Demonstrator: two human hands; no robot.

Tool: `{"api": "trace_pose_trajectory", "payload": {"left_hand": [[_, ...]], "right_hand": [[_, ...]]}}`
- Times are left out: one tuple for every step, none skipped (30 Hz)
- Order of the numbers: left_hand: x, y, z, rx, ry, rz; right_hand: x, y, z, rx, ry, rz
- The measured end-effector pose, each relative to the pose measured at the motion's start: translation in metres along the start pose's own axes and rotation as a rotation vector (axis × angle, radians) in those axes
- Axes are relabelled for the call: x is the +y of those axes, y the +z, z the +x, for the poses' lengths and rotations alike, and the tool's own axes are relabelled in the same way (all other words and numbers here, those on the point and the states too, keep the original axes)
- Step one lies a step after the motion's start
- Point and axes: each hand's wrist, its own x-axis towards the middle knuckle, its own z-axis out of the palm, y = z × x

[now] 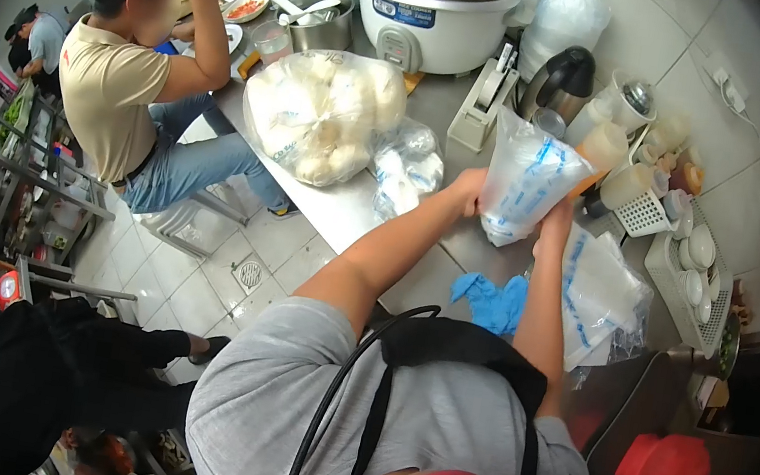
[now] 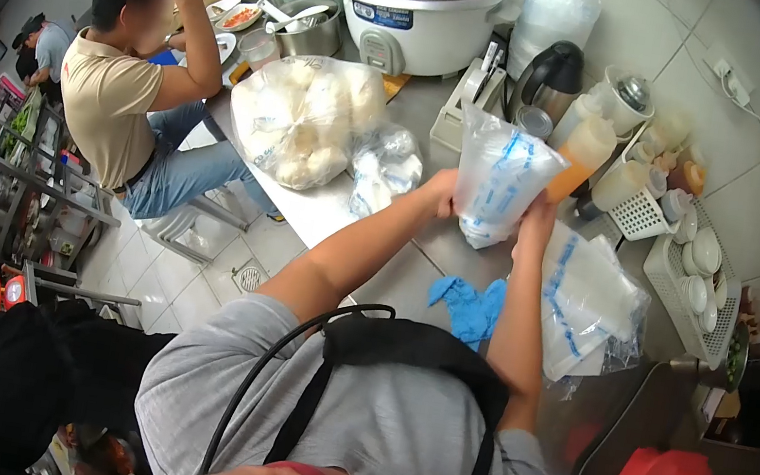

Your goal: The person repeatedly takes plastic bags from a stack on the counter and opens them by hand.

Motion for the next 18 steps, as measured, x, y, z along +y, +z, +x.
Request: {"api": "trace_pose_trajectory", "payload": {"left_hand": [[-0.003,0.001,0.001,0.024,0.022,-0.096],[-0.004,0.0,0.005,0.039,0.052,-0.083],[-0.009,-0.002,0.008,0.059,0.077,-0.071],[-0.014,-0.002,0.008,0.078,0.097,-0.056],[-0.019,-0.001,0.008,0.134,0.179,-0.04],[-0.023,0.003,0.007,0.186,0.26,-0.024],[-0.026,0.007,0.007,0.236,0.344,-0.01],[-0.029,0.008,0.006,0.267,0.373,0.028],[-0.033,0.008,0.004,0.299,0.398,0.066],[-0.038,0.008,0.004,0.33,0.422,0.104],[-0.04,0.007,0.007,0.341,0.477,0.171],[-0.042,0.003,0.015,0.353,0.529,0.241],[-0.043,0.0,0.014,0.366,0.578,0.315],[-0.044,-0.003,0.013,0.322,0.538,0.418],[-0.035,-0.002,0.001,0.274,0.499,0.517],[-0.026,-0.002,-0.014,0.223,0.459,0.614],[-0.014,-0.007,-0.033,0.111,0.423,0.757],[0.001,-0.01,-0.057,0.085,0.593,0.807]], "right_hand": [[-0.019,0.008,-0.015,-0.017,-0.203,0.129],[-0.032,0.017,-0.027,-0.035,-0.397,0.256],[-0.036,0.027,-0.032,-0.081,-0.497,0.182],[-0.038,0.035,-0.038,-0.123,-0.593,0.105],[-0.037,0.04,-0.043,-0.163,-0.689,0.026],[-0.028,0.041,-0.048,-0.075,-0.729,-0.129],[-0.011,0.041,-0.052,0.012,-0.768,-0.288],[0.004,0.039,-0.053,0.098,-0.803,-0.448],[0.015,0.036,-0.054,0.075,-0.721,-0.432],[0.024,0.032,-0.054,0.054,-0.638,-0.415],[0.03,0.03,-0.052,0.035,-0.559,-0.394],[0.033,0.025,-0.046,-0.002,-0.526,-0.452],[0.035,0.018,-0.039,-0.039,-0.488,-0.508],[0.038,0.013,-0.035,-0.075,-0.448,-0.563],[0.021,0.012,-0.039,-0.13,-0.395,-0.602],[0.007,0.007,-0.052,-0.122,-0.315,-0.818],[-0.005,0.0,-0.068,-0.111,-0.237,-1.03],[-0.018,-0.006,-0.084,-0.096,-0.157,-1.235]]}}
